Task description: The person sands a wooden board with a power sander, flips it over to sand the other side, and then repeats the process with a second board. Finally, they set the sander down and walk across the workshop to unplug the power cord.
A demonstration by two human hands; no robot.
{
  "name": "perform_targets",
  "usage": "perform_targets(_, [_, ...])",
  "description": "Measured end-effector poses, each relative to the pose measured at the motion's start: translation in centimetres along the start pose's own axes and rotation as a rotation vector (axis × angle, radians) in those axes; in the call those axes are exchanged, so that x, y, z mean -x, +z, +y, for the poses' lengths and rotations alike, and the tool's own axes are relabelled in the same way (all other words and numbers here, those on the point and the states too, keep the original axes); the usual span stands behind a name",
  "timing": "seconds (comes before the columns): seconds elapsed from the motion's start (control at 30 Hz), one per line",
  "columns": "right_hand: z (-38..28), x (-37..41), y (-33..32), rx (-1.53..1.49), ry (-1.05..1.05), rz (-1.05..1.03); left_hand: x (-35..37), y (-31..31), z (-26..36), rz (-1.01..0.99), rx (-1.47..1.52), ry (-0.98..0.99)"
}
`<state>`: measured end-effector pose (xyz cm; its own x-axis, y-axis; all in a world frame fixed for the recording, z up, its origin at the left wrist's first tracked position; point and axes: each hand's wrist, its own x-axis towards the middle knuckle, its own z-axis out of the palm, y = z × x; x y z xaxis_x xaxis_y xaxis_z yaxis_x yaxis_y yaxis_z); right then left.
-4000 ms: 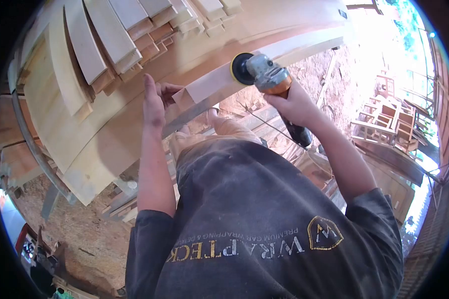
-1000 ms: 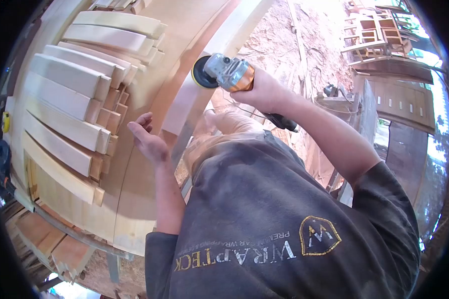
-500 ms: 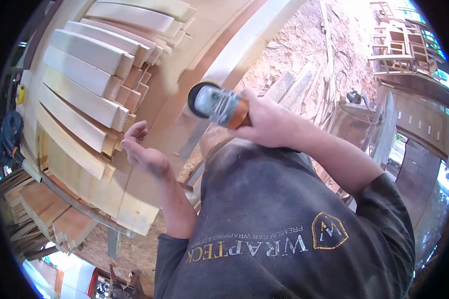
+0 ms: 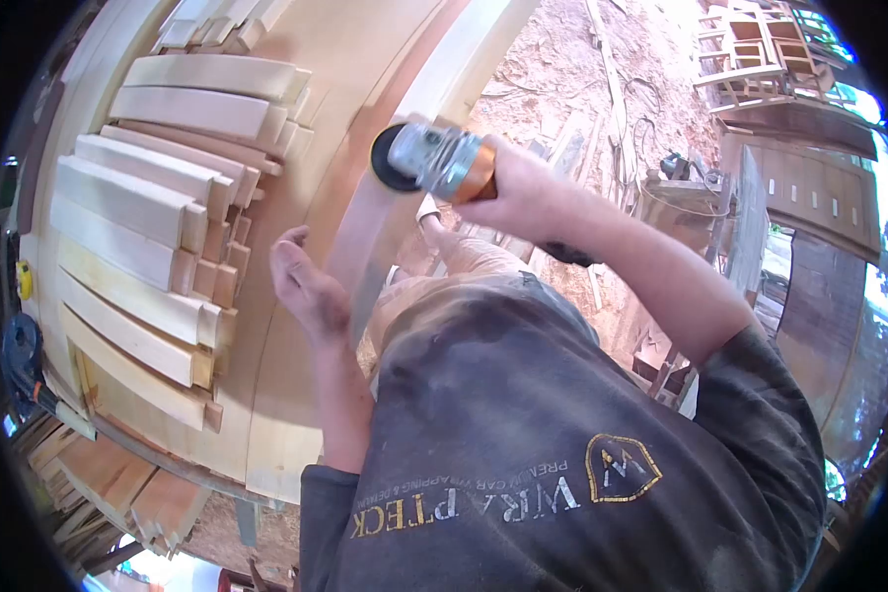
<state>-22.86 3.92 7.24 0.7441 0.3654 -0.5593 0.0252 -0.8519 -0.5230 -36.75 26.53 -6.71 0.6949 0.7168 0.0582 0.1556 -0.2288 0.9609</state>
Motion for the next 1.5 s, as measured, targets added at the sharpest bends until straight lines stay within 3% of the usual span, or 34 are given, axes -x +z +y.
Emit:
perform_targets(0.07, [1.9,-1.8,-1.9,-0.008,0.020,0.068,-0.1,1.2,-0.1,-0.061,-0.029,-0.019])
perform_targets(0.13, [3.4,-3.6,-4.2,-0.231,-0.214,0.102,0.0,1.6,1.1,-0.091,-0.293,0.142])
perform_targets(0.23, [4.9,-5.9,-7.0,-0.144,-0.180,0.112,0.0,1.4,1.0,-0.121,-0.326,0.106])
perform_targets(0.27, [6.1,-7.0,-7.2,-0.087,-0.233,0.276,0.0,1.3,1.1,-0.127,-0.331,0.113])
perform_targets(0.3, [6.1,-7.3,-8.2,-0.094,-0.232,0.281,0.0,1.3,1.4,-0.131,-0.341,0.083])
perform_targets(0.37, [5.5,-7.9,-10.8,-0.087,-0.131,0.259,0.1,1.5,1.8,-0.131,-0.351,0.056])
perform_targets(0.43, [7.4,-9.8,-12.6,-0.106,-0.162,0.234,0.2,1.5,1.9,-0.096,-0.323,0.047])
perform_targets(0.53, [9.1,-12.5,-15.3,-0.066,0.122,0.194,0.3,1.5,2.0,-0.075,-0.327,0.067])
perform_targets(0.57, [9.5,-12.8,-15.4,-0.066,0.121,0.193,0.4,1.5,2.1,-0.074,-0.328,0.066])
perform_targets(0.63, [8.7,-12.7,-15.2,0.091,-0.013,0.444,0.5,1.5,2.1,-0.051,-0.299,0.084])
perform_targets(0.7, [8.2,-12.0,-14.4,0.079,-0.017,0.436,0.6,1.4,2.1,-0.059,-0.281,0.111])
perform_targets(0.77, [7.8,-10.8,-13.1,0.000,0.072,0.242,0.7,1.3,2.2,-0.070,-0.258,0.134])
perform_targets(0.97, [4.1,-5.1,-4.7,-0.300,-0.226,0.184,1.1,1.1,1.3,-0.032,-0.172,0.207])
perform_targets(1.0, [3.4,-4.1,-4.0,-0.297,-0.190,0.109,1.2,1.3,1.4,0.035,-0.097,0.181])
perform_targets(1.03, [2.5,-3.7,-2.7,-0.225,-0.186,0.169,1.3,1.6,1.6,0.103,-0.018,0.154])
perform_targets(1.17, [-0.8,0.6,-0.6,-0.104,0.060,0.090,1.5,1.0,0.0,0.150,-0.032,0.249])
perform_targets(1.27, [-1.3,1.4,0.3,-0.040,0.016,0.025,1.4,1.0,-0.5,0.158,-0.001,0.324])
perform_targets(1.37, [-0.9,0.5,-1.0,0.094,0.032,-0.042,1.4,1.1,0.1,0.105,-0.097,0.235])
perform_targets(1.43, [0.2,-1.1,-2.9,0.017,0.051,0.017,1.3,1.1,1.0,-0.131,-0.251,0.071])
perform_targets(1.47, [2.0,-2.9,-4.1,-0.004,0.009,0.073,1.3,1.1,1.2,-0.127,-0.251,0.072])
perform_targets(1.5, [5.3,-5.6,-4.9,-0.164,-0.166,0.136,1.3,1.2,1.4,-0.148,-0.271,0.031])
